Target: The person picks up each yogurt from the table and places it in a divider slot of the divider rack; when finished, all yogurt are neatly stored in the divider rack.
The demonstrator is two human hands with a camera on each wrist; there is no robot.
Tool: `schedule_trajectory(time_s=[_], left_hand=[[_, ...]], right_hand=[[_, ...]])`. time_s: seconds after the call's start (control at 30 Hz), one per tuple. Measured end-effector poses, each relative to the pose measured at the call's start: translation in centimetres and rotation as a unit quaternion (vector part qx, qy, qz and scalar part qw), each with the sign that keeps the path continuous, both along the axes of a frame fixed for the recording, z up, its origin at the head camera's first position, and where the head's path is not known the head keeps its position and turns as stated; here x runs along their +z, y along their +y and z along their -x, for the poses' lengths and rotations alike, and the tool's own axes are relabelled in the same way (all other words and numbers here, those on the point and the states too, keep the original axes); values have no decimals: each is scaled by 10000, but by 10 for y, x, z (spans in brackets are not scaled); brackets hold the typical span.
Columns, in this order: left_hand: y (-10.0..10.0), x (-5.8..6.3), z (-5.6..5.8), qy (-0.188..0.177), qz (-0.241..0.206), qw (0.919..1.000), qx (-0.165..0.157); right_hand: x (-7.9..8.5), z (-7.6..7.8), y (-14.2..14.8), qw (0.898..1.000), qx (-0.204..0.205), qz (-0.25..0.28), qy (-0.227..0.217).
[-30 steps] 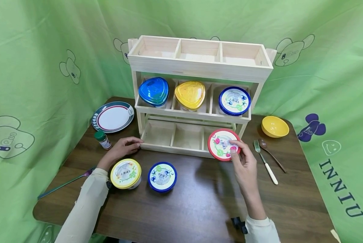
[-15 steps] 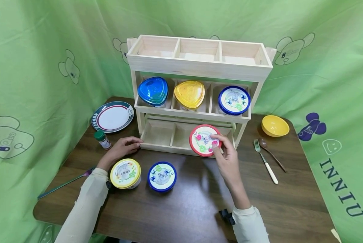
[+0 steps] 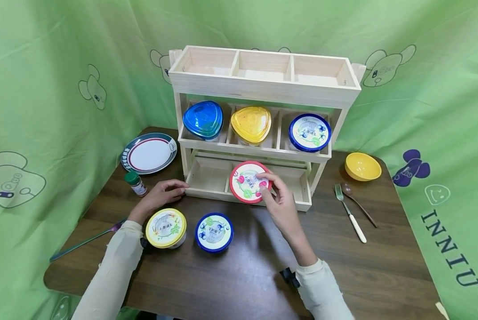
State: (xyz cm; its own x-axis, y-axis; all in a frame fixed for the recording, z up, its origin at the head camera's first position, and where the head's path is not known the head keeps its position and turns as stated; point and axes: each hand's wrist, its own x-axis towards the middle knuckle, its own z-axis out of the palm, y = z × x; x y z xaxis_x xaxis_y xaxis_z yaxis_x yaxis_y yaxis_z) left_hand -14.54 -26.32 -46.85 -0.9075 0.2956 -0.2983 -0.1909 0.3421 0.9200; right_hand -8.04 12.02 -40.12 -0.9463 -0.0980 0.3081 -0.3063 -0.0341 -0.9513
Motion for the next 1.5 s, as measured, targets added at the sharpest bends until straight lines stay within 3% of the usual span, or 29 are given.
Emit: schedule_trajectory(time_s=[0.43,0.8,0.97,1.03,1.23,1.3,1.43,1.5], left_hand=[[2,2,-2,15,152,9998,108],[-4,1,0,171,-8,9998,-112],[-4,-2,2,28,-77,10000,-36],[-9,-12,8,-26,-164,9999,-25],[-37,-68,35,-65,-739,9972,-135],[-32,-56,30,-16,-539,9984,-189],[-9,-9,7,-116,-136,9998,-57],[-12,-15,11,-174,-185,9997,-32]], right_hand=[[2,15,-23,9992,344,-171,-59],[1,18,-41,9990,369,-263,15],[1,23,-49,9987,449,-225,-72],[0,25,-52,9985,496,-222,-55],[0,31,-62,9977,612,-286,-32],[0,33,-66,9973,661,-323,-52],[0,37,-73,9964,765,-358,-74],[0,39,-75,9962,778,-385,-76]])
